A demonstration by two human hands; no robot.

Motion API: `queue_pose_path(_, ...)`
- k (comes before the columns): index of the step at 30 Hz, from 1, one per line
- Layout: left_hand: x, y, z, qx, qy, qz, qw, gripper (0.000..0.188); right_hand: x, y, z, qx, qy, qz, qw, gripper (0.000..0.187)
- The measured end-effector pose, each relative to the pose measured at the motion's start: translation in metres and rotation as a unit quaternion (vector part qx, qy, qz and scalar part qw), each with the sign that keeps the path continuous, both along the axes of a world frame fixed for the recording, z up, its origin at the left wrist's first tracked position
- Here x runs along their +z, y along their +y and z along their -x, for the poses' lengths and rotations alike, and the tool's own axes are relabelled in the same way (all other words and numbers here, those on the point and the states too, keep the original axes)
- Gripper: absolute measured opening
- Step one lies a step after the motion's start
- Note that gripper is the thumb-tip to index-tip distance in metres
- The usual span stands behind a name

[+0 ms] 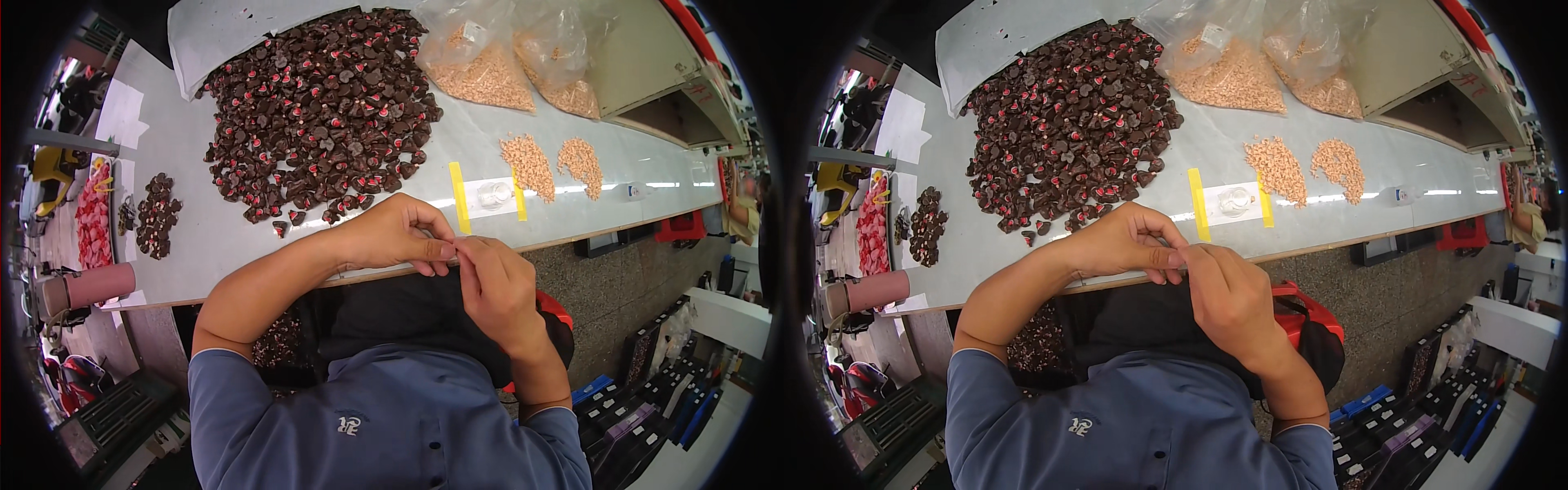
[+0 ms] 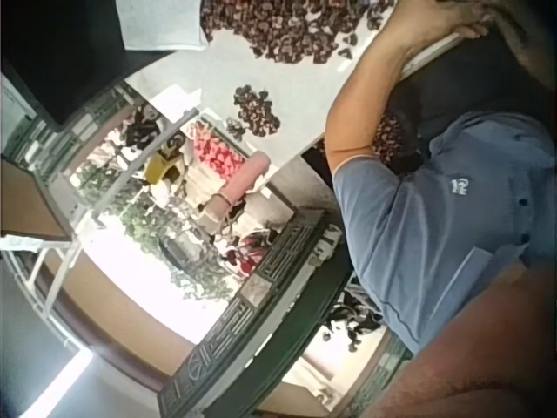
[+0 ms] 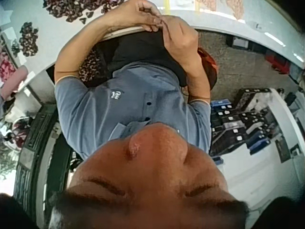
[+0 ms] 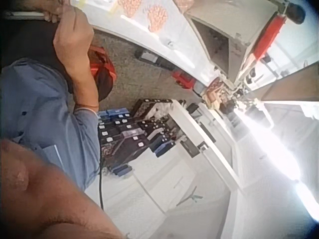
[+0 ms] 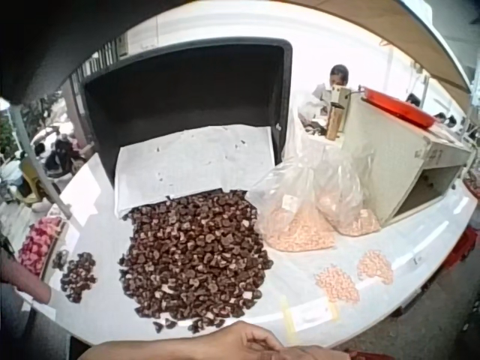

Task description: Sorting and inspecting small plastic components on a workbench in a factory setting.

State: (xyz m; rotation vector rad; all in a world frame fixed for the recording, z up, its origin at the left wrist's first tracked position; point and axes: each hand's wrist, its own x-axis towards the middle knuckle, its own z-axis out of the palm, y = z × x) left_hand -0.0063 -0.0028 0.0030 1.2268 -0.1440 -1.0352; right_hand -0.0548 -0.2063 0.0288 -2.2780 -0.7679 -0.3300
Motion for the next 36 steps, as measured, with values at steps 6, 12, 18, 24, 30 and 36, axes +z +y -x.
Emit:
queue_pose_path(6,-0.002,0.0,0.002,0.005,0.017,0.014,1.0,0.022,0.003,-0.015,-0.007,-0.002,0.115,-0.091,0.989,0.019)
queue_pose_path(12,0.0,0.002,0.001,-0.035,-0.007,0.002,0.999,0.022,0.005,-0.016,-0.013,0.062,0.135,-0.015,0.989,0.014)
queue_pose_path(18,0.001,0.002,0.0,-0.036,-0.002,0.008,0.999,0.022,-0.004,-0.015,-0.014,0.061,0.141,-0.038,0.987,0.014)
queue_pose_path(24,-0.001,0.001,-0.001,-0.026,0.005,0.016,1.0,0.021,-0.003,-0.016,-0.019,0.066,0.126,-0.042,0.989,0.015)
queue_pose_path(30,-0.002,0.002,-0.001,-0.021,0.001,0.03,0.999,0.023,0.007,-0.025,-0.028,0.065,0.088,-0.002,0.994,0.014)
queue_pose_path(36,-0.002,0.004,0.001,-0.014,-0.019,0.029,0.999,0.025,0.038,-0.036,-0.05,0.028,-0.006,0.127,0.991,0.014)
